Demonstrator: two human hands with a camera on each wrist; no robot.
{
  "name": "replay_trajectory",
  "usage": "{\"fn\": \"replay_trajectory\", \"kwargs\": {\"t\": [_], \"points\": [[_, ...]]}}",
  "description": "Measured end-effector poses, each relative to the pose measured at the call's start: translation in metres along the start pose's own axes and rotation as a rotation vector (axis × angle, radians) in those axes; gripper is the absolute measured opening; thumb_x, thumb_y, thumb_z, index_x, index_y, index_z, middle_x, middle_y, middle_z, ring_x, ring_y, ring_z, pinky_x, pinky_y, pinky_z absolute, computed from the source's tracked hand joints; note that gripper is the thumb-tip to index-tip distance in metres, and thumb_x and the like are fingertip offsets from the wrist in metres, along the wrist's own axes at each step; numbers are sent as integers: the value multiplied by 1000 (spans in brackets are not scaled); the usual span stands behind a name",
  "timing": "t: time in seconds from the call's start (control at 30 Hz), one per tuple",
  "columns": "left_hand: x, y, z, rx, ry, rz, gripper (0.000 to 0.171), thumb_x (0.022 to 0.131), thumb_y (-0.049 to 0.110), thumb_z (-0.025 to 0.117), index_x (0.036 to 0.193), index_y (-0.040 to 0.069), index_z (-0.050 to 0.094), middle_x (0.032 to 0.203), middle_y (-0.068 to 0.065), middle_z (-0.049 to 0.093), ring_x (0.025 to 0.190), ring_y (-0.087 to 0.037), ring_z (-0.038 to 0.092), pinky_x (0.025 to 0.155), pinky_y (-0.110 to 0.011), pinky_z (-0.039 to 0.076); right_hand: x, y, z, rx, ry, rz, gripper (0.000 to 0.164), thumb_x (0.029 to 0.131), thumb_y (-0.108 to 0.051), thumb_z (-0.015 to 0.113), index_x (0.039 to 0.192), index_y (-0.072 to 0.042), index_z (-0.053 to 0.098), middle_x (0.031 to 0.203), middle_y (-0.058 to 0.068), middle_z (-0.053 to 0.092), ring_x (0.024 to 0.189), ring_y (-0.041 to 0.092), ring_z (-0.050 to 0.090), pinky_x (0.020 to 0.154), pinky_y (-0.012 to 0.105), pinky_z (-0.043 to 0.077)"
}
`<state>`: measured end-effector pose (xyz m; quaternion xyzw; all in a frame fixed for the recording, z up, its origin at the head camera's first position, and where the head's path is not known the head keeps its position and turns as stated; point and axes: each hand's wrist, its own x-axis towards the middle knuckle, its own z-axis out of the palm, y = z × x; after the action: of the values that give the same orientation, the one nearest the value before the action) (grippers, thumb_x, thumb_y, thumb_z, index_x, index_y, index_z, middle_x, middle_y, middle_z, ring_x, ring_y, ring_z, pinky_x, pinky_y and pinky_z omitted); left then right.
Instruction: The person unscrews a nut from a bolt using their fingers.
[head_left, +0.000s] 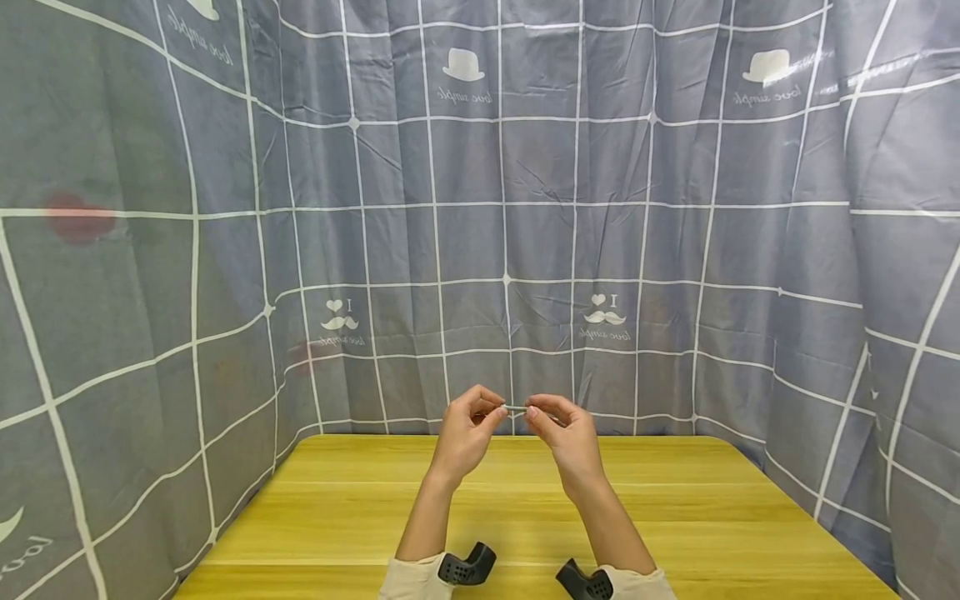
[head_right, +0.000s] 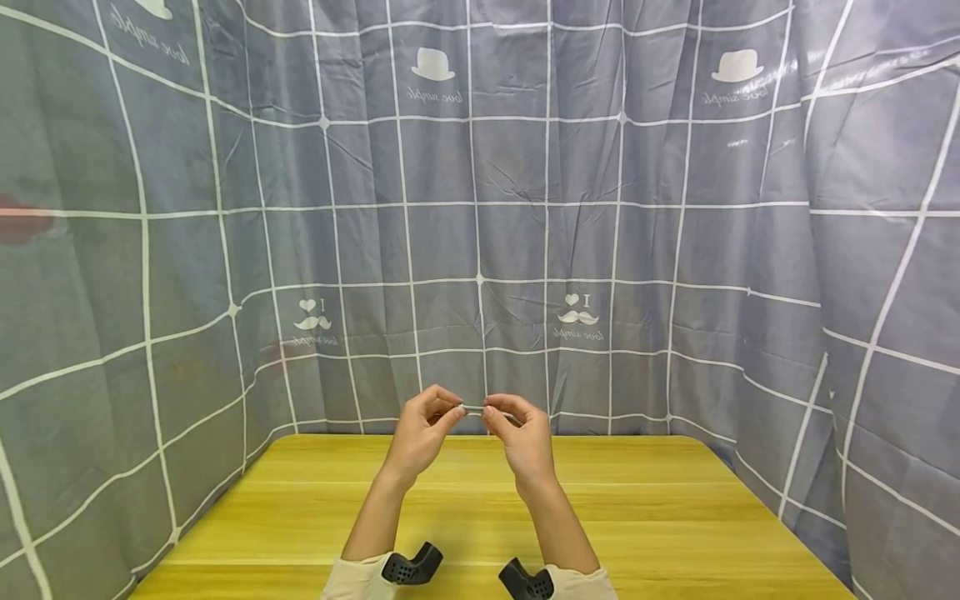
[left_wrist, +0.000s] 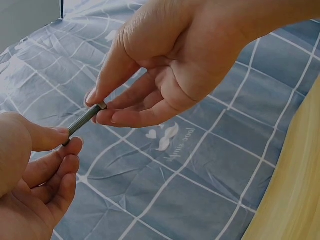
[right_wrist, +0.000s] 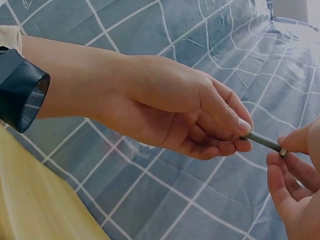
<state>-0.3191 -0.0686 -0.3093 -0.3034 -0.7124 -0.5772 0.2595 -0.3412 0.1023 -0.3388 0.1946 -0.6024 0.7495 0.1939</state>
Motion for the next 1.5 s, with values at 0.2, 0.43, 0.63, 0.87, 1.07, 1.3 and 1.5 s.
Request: {"fn": "replay_trajectory", "kwargs": {"t": [0.2, 0.43, 0.63, 0.87, 1.07, 1.3, 1.5], "points": [[0, 0, -1, 10, -6, -9, 5, 98, -5, 66, 98, -10, 64, 88, -18, 69, 72, -29, 58, 67, -27, 44, 0, -1, 1, -34, 10, 25, 26, 98, 2, 68, 123, 11, 66, 121, 18, 65, 103, 23, 69, 93, 31, 54], [0, 0, -2, 8, 2, 3, 4, 98, -7, 65, 100, -11, 65, 89, -18, 71, 71, -16, 55, 67, -27, 45, 0, -2, 1, -66, -4, 55, 27, 99, 0, 68, 124, 11, 67, 123, 22, 64, 103, 23, 71, 93, 30, 54], [0, -3, -2, -4, 22, 1, 5, 98, -6, 65, 100, -11, 65, 90, -18, 70, 74, -28, 59, 68, -27, 45, 0, -1, 1, -21, -25, 66, 26, 98, 2, 68, 123, 9, 66, 113, 18, 68, 98, 21, 70, 91, 32, 55], [0, 0, -2, 2, 30, 0, 4, 98, -7, 65, 99, -11, 64, 89, -18, 71, 74, -21, 58, 68, -27, 46, 0, 0, -1, -32, -45, 25, 24, 100, -2, 68, 121, 9, 66, 113, 18, 68, 105, 26, 68, 94, 32, 53], [1, -4, 0, 4, 36, 9, 3, 97, -9, 64, 99, -10, 63, 89, -16, 71, 73, -21, 58, 68, -27, 46, 0, 1, -1, -21, -29, 7, 20, 100, -2, 68, 115, 10, 67, 113, 23, 68, 103, 25, 69, 93, 33, 54], [1, -5, 0, 8, 32, 6, 3, 98, -7, 65, 100, -9, 65, 90, -17, 70, 74, -23, 58, 69, -27, 46, 0, 1, -1, -61, -21, -10, 24, 97, 1, 70, 120, 7, 66, 121, 22, 67, 108, 31, 64, 90, 33, 54], [1, -9, 2, 9, 38, 2, 3, 98, -8, 64, 100, -10, 64, 88, -17, 70, 74, -28, 59, 69, -28, 46, -1, 1, -1, -58, -30, -32, 25, 97, 1, 71, 120, 8, 67, 119, 18, 68, 103, 28, 67, 89, 34, 56]]}}
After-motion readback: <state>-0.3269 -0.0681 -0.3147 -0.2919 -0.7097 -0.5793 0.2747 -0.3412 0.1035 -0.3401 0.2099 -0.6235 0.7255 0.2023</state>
